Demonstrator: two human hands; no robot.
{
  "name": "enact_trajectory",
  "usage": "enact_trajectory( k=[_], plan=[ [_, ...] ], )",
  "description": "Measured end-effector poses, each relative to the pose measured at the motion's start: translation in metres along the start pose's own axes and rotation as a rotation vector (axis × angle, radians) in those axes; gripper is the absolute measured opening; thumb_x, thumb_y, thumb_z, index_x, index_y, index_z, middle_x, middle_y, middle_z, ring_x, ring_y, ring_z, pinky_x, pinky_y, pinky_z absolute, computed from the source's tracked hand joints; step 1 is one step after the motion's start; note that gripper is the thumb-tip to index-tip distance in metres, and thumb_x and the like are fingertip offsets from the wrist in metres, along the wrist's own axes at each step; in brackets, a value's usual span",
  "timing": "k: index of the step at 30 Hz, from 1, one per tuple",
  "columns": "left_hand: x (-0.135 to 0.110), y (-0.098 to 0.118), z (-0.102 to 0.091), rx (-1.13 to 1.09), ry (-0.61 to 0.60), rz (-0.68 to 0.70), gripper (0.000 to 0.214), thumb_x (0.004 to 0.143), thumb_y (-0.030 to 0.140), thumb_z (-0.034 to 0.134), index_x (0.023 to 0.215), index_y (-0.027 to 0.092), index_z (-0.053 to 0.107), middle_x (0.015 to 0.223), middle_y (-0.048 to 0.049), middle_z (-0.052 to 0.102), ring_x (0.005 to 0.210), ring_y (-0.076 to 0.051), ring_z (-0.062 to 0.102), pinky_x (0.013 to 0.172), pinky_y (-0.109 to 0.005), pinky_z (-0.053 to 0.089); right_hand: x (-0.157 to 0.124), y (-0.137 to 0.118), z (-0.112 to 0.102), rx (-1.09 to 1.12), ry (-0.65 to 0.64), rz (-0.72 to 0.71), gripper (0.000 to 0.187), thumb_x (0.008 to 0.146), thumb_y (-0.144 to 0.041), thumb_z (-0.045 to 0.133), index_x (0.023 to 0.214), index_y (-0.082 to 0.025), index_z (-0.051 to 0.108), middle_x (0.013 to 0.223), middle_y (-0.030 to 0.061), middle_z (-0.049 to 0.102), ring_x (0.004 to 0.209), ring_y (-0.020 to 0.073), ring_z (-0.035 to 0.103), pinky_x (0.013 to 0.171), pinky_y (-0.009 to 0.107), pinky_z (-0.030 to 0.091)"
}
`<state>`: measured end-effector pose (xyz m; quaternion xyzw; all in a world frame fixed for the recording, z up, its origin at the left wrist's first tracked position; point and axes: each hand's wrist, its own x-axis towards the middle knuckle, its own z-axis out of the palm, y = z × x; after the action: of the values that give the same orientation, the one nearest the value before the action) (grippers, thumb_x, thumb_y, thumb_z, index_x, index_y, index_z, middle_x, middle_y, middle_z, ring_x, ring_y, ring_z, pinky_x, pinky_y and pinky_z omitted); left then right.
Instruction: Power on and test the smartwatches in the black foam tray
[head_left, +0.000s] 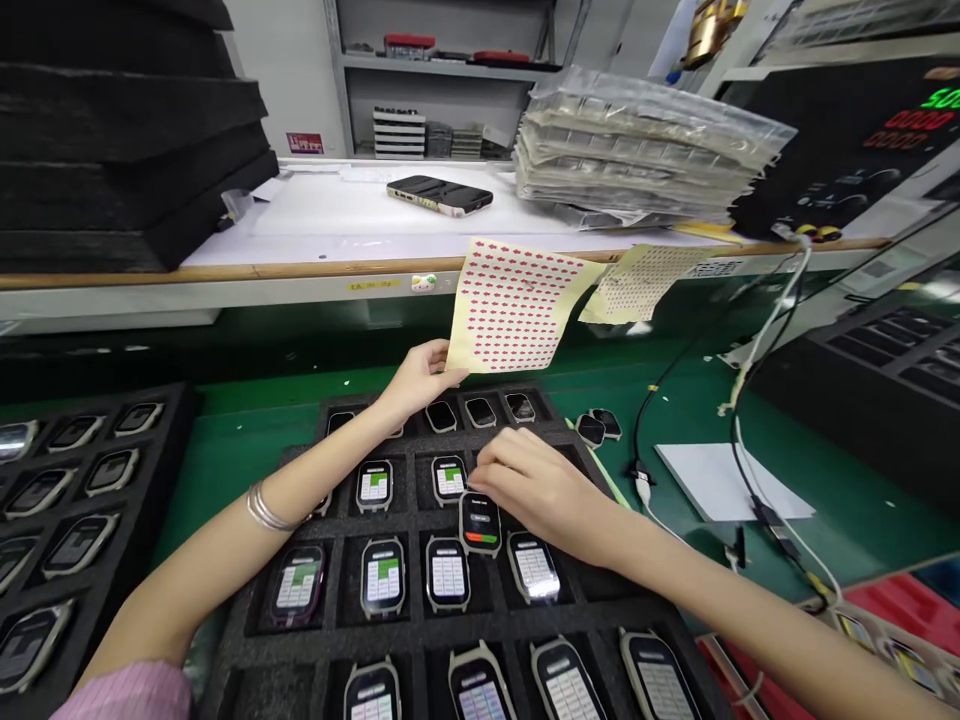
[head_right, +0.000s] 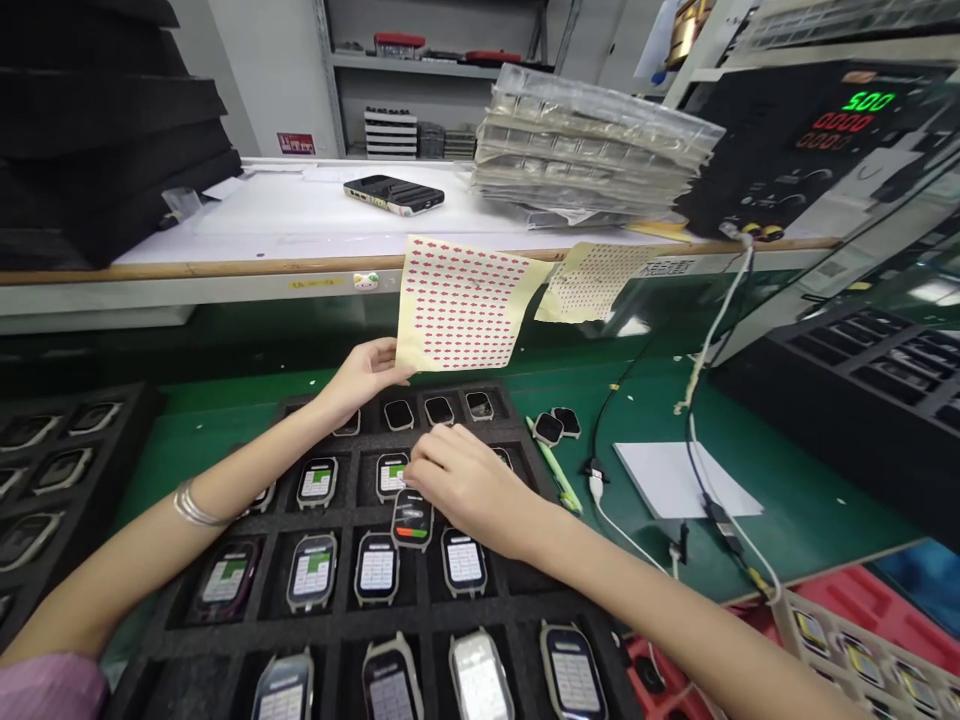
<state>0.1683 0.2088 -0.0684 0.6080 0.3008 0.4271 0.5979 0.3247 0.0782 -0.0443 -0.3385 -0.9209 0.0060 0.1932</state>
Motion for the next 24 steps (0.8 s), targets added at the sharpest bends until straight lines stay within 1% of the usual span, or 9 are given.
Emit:
enact_trajectory(
  k=[5,8,11,13,15,17,19,21,24],
  plan=[
    [-0.003,0.001,0.0,0.109,-0.011,-0.019,0.026,0.07,0.021,0.067,0.093,0.013,0.06,0.101,-0.0122,0.068,0.089,-0.022,0.064,0.075,-0.033,0.05,-0.006,-0.013,0.008,-0.034,-0.017,-0.019,0.026,0.098,-0.016,0.04,0.081,-0.015,0.06,0.079,0.0063,0.057,0.071,0.0171,0.046,0.064,0.029,0.035],
    [-0.003,0.0,-0.004,0.224,0.028,-0.032,0.03,0.07,0.019,0.065,0.099,0.013,0.058,0.105,-0.0132,0.065,0.084,-0.021,0.063,0.075,-0.034,0.049,-0.008,-0.016,0.006,-0.043,-0.048,-0.018,0.028,0.098,-0.018,0.041,0.08,-0.015,0.062,0.078,0.0061,0.056,0.07,0.0171,0.045,0.063,0.03,0.035],
    [-0.009,0.004,-0.011,0.363,0.076,-0.055,0.044,0.068,0.022,0.069,0.108,0.012,0.054,0.103,-0.0133,0.062,0.082,-0.022,0.061,0.073,-0.035,0.047,-0.014,-0.019,-0.004,0.029,-0.031,0.037,0.025,0.098,-0.023,0.043,0.089,-0.016,0.065,0.081,0.0068,0.058,0.074,0.0185,0.049,0.067,0.032,0.038],
    [-0.023,0.014,-0.014,0.435,0.06,-0.05,0.053,0.065,0.029,0.074,0.111,0.014,0.054,0.097,-0.0106,0.061,0.083,-0.024,0.06,0.072,-0.035,0.046,-0.021,-0.018,-0.013,0.104,0.029,0.109,0.022,0.097,-0.024,0.045,0.097,-0.018,0.066,0.083,0.0071,0.06,0.077,0.0195,0.053,0.07,0.033,0.041],
    [-0.046,0.026,-0.011,0.527,-0.043,-0.009,0.056,0.062,0.04,0.078,0.108,0.016,0.058,0.092,-0.0078,0.061,0.084,-0.025,0.059,0.074,-0.036,0.046,-0.029,-0.015,-0.021,0.161,0.106,0.183,0.021,0.097,-0.024,0.046,0.099,-0.019,0.065,0.082,0.0071,0.062,0.077,0.0204,0.055,0.07,0.034,0.044],
    [-0.075,0.039,-0.003,0.756,-0.302,0.087,0.058,0.065,0.052,0.073,0.11,0.019,0.058,0.095,-0.0079,0.06,0.087,-0.026,0.058,0.076,-0.037,0.047,-0.038,-0.009,-0.026,0.187,0.178,0.273,0.02,0.096,-0.025,0.046,0.094,-0.02,0.066,0.081,0.007,0.064,0.076,0.0214,0.057,0.069,0.035,0.045],
    [-0.102,0.046,0.009,0.927,-0.456,0.14,0.06,0.066,0.055,0.071,0.112,0.02,0.056,0.103,-0.0096,0.058,0.094,-0.029,0.056,0.079,-0.04,0.047,-0.045,-0.004,-0.028,0.2,0.228,0.391,0.021,0.096,-0.026,0.047,0.09,-0.02,0.066,0.08,0.007,0.065,0.076,0.0219,0.059,0.069,0.035,0.047],
    [-0.122,0.046,0.02,1.11,-0.533,0.17,0.058,0.067,0.052,0.072,0.111,0.016,0.056,0.104,-0.0119,0.056,0.095,-0.032,0.054,0.078,-0.044,0.047,-0.051,-0.003,-0.028,0.233,0.248,0.498,0.022,0.095,-0.026,0.047,0.087,-0.019,0.066,0.081,0.0067,0.065,0.076,0.0217,0.06,0.069,0.034,0.048],
    [-0.134,0.041,0.029,1.295,-0.533,0.192,0.043,0.074,0.033,0.071,0.109,0.013,0.055,0.103,-0.0128,0.056,0.094,-0.033,0.053,0.077,-0.046,0.046,-0.055,-0.01,-0.025,0.31,0.229,0.555,0.02,0.095,-0.026,0.049,0.09,-0.019,0.067,0.086,0.006,0.066,0.081,0.0212,0.062,0.072,0.033,0.049]
  ],
)
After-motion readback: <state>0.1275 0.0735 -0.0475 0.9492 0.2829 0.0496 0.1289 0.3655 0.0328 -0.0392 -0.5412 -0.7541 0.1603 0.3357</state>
